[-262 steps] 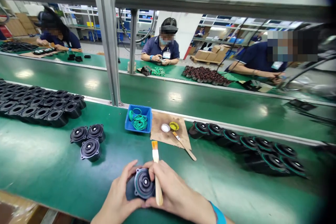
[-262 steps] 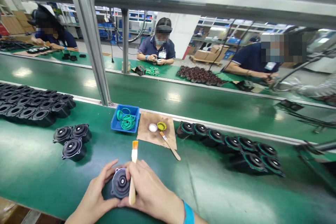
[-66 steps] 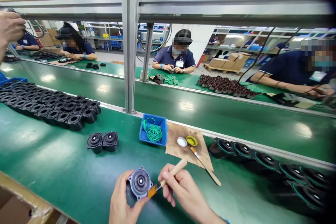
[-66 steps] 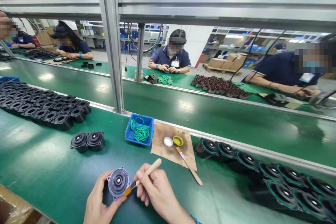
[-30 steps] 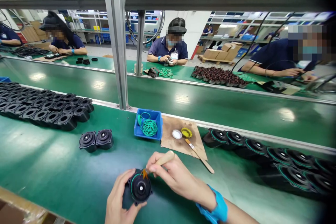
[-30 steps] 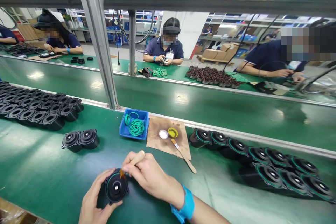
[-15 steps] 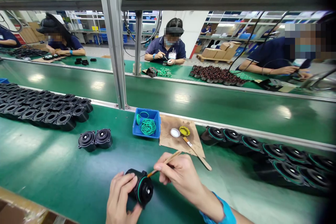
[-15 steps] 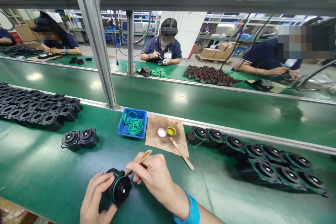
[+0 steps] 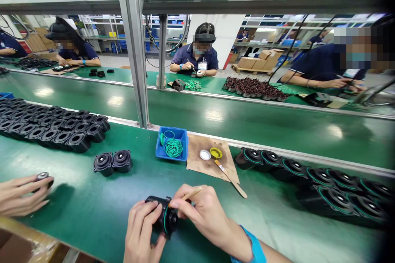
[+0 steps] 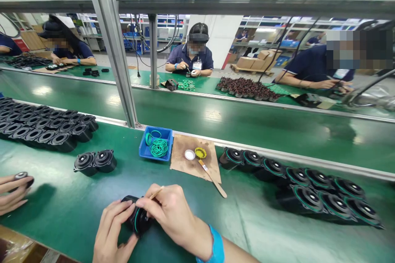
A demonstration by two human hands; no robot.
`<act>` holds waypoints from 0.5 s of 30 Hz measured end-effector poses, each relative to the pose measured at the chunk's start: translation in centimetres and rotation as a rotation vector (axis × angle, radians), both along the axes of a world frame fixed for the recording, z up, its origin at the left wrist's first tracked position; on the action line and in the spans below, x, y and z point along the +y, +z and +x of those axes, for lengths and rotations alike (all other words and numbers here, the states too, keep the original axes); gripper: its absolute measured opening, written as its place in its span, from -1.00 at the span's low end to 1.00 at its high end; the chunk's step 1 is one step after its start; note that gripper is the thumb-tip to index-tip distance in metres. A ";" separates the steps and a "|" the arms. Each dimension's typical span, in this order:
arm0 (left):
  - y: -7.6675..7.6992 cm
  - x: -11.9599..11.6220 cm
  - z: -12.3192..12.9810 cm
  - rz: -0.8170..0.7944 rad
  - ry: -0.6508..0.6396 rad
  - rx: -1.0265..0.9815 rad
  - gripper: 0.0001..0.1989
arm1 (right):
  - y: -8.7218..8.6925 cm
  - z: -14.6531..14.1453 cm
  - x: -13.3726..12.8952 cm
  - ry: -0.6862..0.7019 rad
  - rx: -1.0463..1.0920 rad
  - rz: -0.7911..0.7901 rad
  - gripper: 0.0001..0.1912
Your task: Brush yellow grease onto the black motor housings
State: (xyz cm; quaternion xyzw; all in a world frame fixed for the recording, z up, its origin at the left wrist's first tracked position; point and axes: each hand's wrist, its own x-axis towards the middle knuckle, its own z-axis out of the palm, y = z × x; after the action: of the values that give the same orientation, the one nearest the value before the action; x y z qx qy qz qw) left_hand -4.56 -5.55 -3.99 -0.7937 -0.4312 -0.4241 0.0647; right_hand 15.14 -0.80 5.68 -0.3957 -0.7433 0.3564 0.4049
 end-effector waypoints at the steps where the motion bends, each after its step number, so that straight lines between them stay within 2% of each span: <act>1: 0.0 0.0 0.0 0.000 -0.003 0.009 -0.61 | 0.0 0.0 -0.2 0.012 -0.023 0.027 -0.43; 8: 0.2 -0.1 0.0 -0.013 0.002 0.022 -0.63 | 0.2 0.1 -1.5 0.155 -0.169 0.367 -0.54; 15: 0.0 -0.5 1.0 -0.089 0.065 -0.102 -0.67 | -0.8 0.3 -2.6 0.239 -0.220 0.453 -0.64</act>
State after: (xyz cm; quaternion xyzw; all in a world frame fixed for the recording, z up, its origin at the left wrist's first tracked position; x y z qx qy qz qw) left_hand -3.53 -6.03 -3.98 -0.7589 -0.4779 -0.4419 0.0209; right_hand 15.46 -3.42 4.87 -0.2407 -0.8849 0.1812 0.3552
